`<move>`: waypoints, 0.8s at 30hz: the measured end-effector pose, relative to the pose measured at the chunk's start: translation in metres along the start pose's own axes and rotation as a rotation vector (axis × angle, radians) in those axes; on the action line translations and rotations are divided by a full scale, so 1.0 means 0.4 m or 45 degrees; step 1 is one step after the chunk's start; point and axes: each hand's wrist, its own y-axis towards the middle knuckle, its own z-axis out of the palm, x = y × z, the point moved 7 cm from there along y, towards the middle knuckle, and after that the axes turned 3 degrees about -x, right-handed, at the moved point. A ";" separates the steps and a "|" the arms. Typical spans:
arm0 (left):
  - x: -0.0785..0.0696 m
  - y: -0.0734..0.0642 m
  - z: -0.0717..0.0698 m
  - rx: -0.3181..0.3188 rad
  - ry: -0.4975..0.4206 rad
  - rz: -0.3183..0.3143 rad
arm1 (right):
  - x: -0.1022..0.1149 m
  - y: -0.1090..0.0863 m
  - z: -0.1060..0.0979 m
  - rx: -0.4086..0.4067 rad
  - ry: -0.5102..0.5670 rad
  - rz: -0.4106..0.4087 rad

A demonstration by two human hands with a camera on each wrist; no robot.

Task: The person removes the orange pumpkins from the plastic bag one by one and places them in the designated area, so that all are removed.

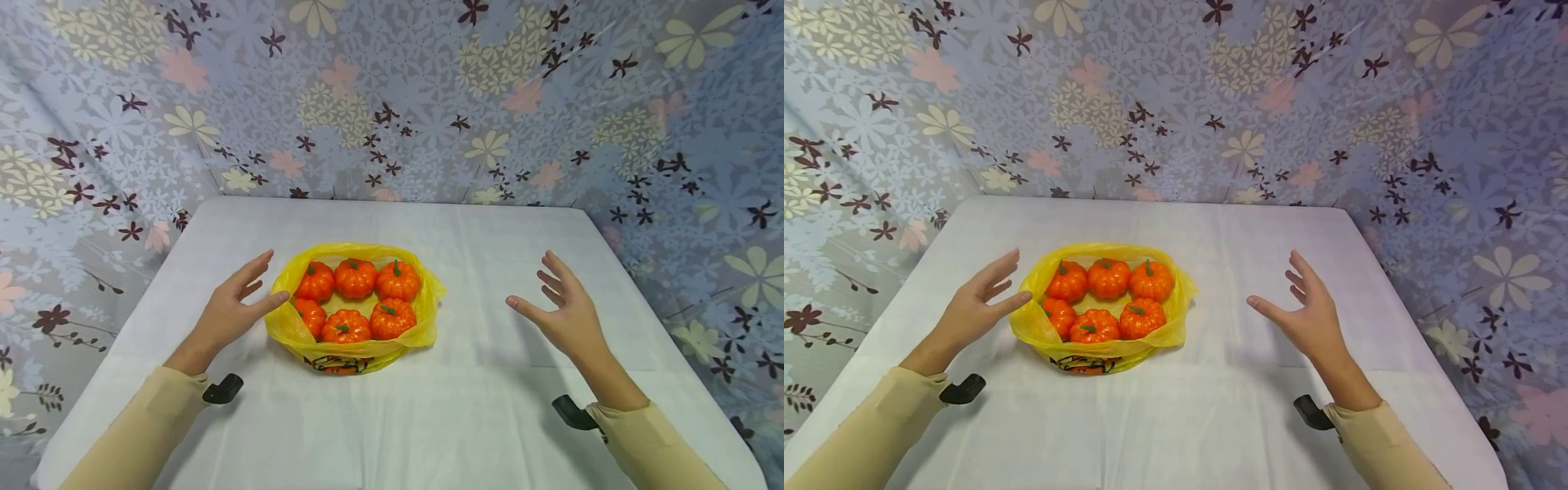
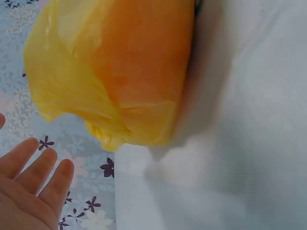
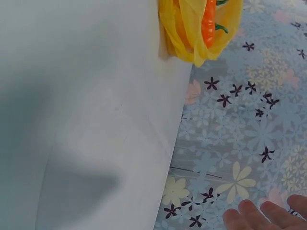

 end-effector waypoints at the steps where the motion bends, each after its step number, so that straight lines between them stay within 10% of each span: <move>1: 0.007 0.000 0.001 0.002 0.001 -0.013 | 0.001 0.000 0.002 0.003 0.010 0.003; 24: 0.091 -0.019 0.054 0.115 0.016 -0.107 | 0.008 -0.003 0.067 0.045 0.074 -0.011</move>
